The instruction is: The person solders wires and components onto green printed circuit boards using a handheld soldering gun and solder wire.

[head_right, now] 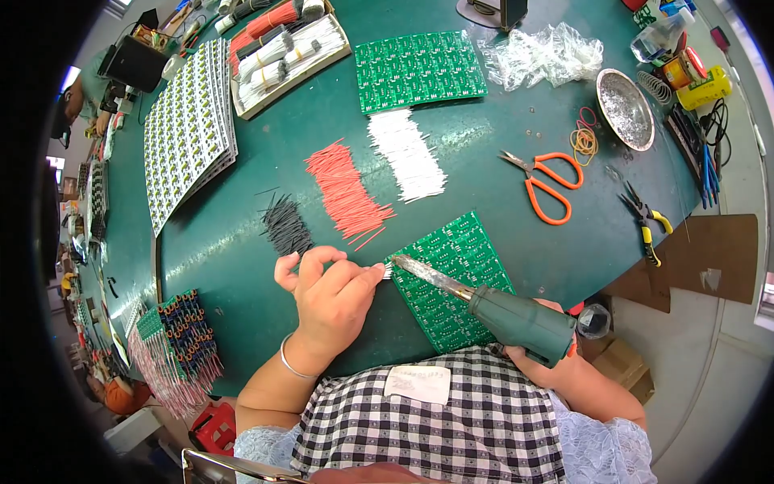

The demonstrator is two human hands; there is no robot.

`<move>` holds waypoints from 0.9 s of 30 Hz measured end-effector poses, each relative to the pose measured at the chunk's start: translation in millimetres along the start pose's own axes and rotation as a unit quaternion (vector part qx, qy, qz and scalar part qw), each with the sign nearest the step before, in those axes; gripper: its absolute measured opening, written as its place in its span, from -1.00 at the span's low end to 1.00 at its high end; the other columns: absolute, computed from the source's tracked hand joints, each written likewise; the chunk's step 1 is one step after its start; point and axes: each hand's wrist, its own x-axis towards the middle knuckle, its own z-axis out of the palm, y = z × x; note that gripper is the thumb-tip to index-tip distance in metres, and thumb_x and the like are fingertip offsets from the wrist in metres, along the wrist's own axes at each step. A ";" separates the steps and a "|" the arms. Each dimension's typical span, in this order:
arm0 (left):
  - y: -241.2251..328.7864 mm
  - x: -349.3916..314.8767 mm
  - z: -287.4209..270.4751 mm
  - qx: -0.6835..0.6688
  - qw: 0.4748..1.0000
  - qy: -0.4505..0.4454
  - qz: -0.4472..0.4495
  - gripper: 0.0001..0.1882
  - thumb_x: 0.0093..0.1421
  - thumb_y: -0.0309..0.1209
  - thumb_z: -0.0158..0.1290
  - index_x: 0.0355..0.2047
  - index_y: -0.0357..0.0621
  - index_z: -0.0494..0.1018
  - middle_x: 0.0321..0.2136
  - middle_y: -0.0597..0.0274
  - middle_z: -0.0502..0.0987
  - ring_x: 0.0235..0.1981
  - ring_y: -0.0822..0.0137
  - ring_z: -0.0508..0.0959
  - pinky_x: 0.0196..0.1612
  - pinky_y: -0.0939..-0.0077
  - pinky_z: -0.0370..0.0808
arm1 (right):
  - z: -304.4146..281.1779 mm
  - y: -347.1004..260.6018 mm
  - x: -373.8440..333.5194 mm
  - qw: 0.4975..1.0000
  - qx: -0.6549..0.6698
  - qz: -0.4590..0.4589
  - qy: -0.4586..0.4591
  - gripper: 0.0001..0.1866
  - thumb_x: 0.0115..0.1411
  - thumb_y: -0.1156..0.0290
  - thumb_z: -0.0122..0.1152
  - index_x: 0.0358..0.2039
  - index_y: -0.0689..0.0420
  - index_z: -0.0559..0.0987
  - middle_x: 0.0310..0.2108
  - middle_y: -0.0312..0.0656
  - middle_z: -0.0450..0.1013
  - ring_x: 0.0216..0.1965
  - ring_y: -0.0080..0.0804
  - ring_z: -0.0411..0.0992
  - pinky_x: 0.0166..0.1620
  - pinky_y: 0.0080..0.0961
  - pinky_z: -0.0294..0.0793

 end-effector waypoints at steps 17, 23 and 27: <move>-0.8 -0.3 0.1 0.003 1.000 0.006 0.007 -0.85 -0.17 -0.44 0.21 -0.53 0.15 0.54 -0.62 0.56 0.36 -0.34 0.41 0.40 -0.07 0.17 0.04 | 0.3 -1.1 4.8 0.995 0.089 -0.040 -0.018 -0.75 0.12 0.38 0.16 -0.21 0.23 0.50 -0.38 -0.15 0.48 -0.40 -0.36 0.49 -0.28 -0.48 0.48; -0.4 0.4 -0.6 0.008 1.000 0.003 0.010 -0.85 -0.17 -0.44 0.22 -0.53 0.14 0.54 -0.62 0.55 0.36 -0.33 0.40 0.41 -0.06 0.18 0.04 | 6.6 9.7 0.9 0.986 0.150 -0.071 0.017 -0.55 0.19 0.22 0.10 -0.07 0.33 0.36 -0.50 -0.20 0.44 -0.53 -0.49 0.46 -0.40 -0.56 0.48; 0.5 0.1 -0.6 0.009 1.000 0.004 0.010 -0.85 -0.16 -0.43 0.22 -0.53 0.14 0.54 -0.61 0.55 0.38 -0.30 0.40 0.43 -0.05 0.18 0.03 | 6.0 12.7 -0.9 0.988 0.139 -0.073 0.012 -0.55 0.18 0.22 0.11 -0.07 0.32 0.36 -0.54 -0.20 0.44 -0.55 -0.49 0.45 -0.42 -0.55 0.46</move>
